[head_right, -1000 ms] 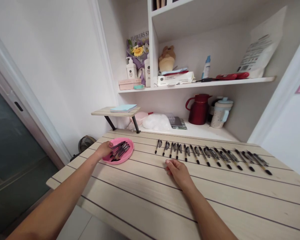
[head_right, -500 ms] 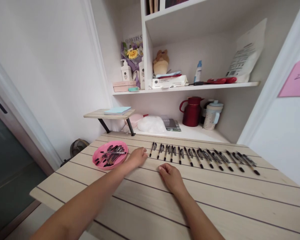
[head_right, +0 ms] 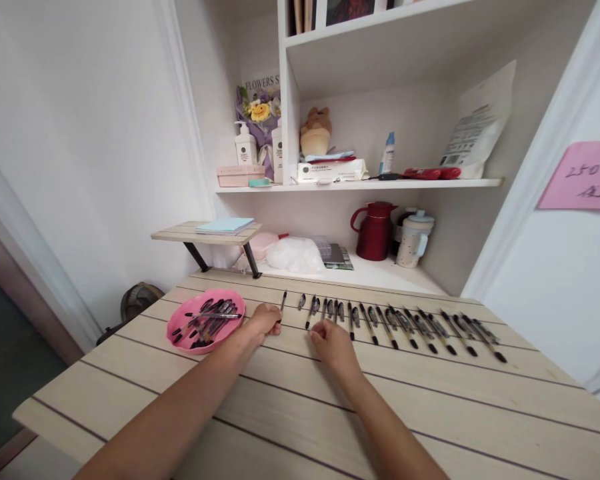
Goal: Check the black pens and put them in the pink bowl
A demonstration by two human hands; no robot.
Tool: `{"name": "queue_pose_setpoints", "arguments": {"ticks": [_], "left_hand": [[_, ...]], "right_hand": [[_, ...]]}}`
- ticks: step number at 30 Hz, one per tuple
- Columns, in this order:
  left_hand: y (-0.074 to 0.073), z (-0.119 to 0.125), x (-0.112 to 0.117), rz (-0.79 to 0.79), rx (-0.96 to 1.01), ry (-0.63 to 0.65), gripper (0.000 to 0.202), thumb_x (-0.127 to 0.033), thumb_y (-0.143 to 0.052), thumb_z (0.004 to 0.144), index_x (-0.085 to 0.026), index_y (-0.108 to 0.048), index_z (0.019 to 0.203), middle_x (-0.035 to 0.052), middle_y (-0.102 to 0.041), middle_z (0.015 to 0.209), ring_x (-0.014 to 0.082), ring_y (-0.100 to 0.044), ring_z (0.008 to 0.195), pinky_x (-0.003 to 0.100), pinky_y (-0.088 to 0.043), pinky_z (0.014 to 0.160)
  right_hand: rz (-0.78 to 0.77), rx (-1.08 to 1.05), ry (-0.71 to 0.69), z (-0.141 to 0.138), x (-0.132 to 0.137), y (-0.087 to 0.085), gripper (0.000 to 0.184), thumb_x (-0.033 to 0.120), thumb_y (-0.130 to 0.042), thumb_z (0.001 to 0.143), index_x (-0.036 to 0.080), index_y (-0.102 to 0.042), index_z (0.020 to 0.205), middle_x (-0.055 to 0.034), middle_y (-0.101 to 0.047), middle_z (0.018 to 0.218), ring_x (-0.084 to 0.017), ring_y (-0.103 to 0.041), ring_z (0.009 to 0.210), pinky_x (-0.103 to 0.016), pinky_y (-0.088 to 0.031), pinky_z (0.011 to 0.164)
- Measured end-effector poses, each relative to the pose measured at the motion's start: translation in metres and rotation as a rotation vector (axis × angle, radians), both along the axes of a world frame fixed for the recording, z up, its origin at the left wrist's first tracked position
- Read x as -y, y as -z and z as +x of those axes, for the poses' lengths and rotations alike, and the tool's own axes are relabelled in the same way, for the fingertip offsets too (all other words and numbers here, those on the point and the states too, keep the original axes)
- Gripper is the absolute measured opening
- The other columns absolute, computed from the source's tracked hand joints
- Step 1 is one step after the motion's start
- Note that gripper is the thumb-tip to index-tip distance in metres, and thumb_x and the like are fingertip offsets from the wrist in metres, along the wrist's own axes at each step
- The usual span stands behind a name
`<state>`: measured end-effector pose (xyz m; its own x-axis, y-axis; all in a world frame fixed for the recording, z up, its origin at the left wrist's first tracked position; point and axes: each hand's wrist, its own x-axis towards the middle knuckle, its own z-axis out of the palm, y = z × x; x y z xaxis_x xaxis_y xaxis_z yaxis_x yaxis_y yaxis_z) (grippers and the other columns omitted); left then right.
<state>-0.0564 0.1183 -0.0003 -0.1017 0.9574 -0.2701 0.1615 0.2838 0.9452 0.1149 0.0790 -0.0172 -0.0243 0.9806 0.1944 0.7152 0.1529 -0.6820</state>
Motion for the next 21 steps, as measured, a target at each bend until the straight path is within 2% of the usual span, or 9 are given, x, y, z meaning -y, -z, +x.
{"name": "queue_pose_setpoints", "arguments": {"ticks": [2,4,6,9,12,17,21], "left_hand": [[0.001,-0.007,0.017,-0.040,0.150,0.036,0.023,-0.029,-0.050,0.082,-0.012,-0.054,0.096,0.0044,-0.058,0.085,0.0115,-0.057,0.071,0.028,-0.048,0.065],[0.003,-0.011,0.035,-0.061,0.276,0.064,0.015,-0.026,-0.054,0.078,-0.012,-0.053,0.081,-0.0004,-0.053,0.064,0.0078,-0.053,0.054,0.023,-0.045,0.055],[0.006,-0.014,0.051,-0.069,0.378,0.071,0.013,-0.025,-0.056,0.073,-0.014,-0.048,0.073,-0.0030,-0.047,0.055,0.0073,-0.050,0.047,0.021,-0.042,0.050],[0.010,-0.015,0.066,-0.052,0.479,0.068,0.017,-0.025,-0.057,0.067,-0.016,-0.044,0.070,-0.0034,-0.048,0.054,0.0084,-0.051,0.046,0.021,-0.040,0.048],[0.012,-0.015,0.070,-0.023,0.539,0.073,0.018,-0.025,-0.057,0.063,-0.017,-0.043,0.071,-0.0039,-0.049,0.056,0.0081,-0.051,0.046,0.020,-0.039,0.047],[0.015,-0.015,0.071,-0.001,0.577,0.090,0.020,-0.025,-0.057,0.061,-0.017,-0.044,0.074,-0.0046,-0.049,0.056,0.0081,-0.050,0.043,0.020,-0.037,0.045],[0.017,-0.015,0.071,0.006,0.577,0.093,0.022,-0.025,-0.058,0.059,-0.017,-0.044,0.075,-0.0042,-0.051,0.056,0.0085,-0.051,0.044,0.020,-0.037,0.045]], "right_hand": [[0.025,0.144,0.042,-0.005,-0.017,-0.012,0.016,0.028,-0.048,0.075,0.017,-0.058,0.080,-0.0043,-0.065,0.072,-0.016,-0.059,0.068,-0.024,-0.038,0.059],[0.030,0.199,0.071,-0.016,-0.035,-0.020,0.019,0.025,-0.049,0.075,0.016,-0.057,0.089,-0.0078,-0.066,0.080,-0.019,-0.060,0.075,-0.025,-0.038,0.064],[0.030,0.259,0.087,-0.030,-0.049,-0.023,0.023,0.023,-0.050,0.075,0.014,-0.055,0.096,-0.0120,-0.065,0.086,-0.021,-0.060,0.081,-0.026,-0.039,0.067],[0.023,0.343,0.101,-0.052,-0.065,-0.022,0.027,0.021,-0.048,0.077,0.010,-0.052,0.102,-0.0182,-0.063,0.093,-0.023,-0.061,0.086,-0.029,-0.041,0.069],[0.009,0.404,0.104,-0.068,-0.075,-0.017,0.029,0.017,-0.046,0.079,0.006,-0.051,0.105,-0.0224,-0.061,0.098,-0.025,-0.062,0.086,-0.031,-0.043,0.070],[-0.028,0.451,0.103,-0.077,-0.082,-0.013,0.032,0.003,-0.038,0.078,0.003,-0.050,0.107,-0.0243,-0.061,0.097,-0.024,-0.062,0.089,-0.032,-0.045,0.073],[-0.042,0.423,0.108,-0.081,-0.081,-0.014,0.032,0.001,-0.036,0.078,0.003,-0.052,0.106,-0.0250,-0.062,0.096,-0.024,-0.061,0.091,-0.033,-0.045,0.074]]}}
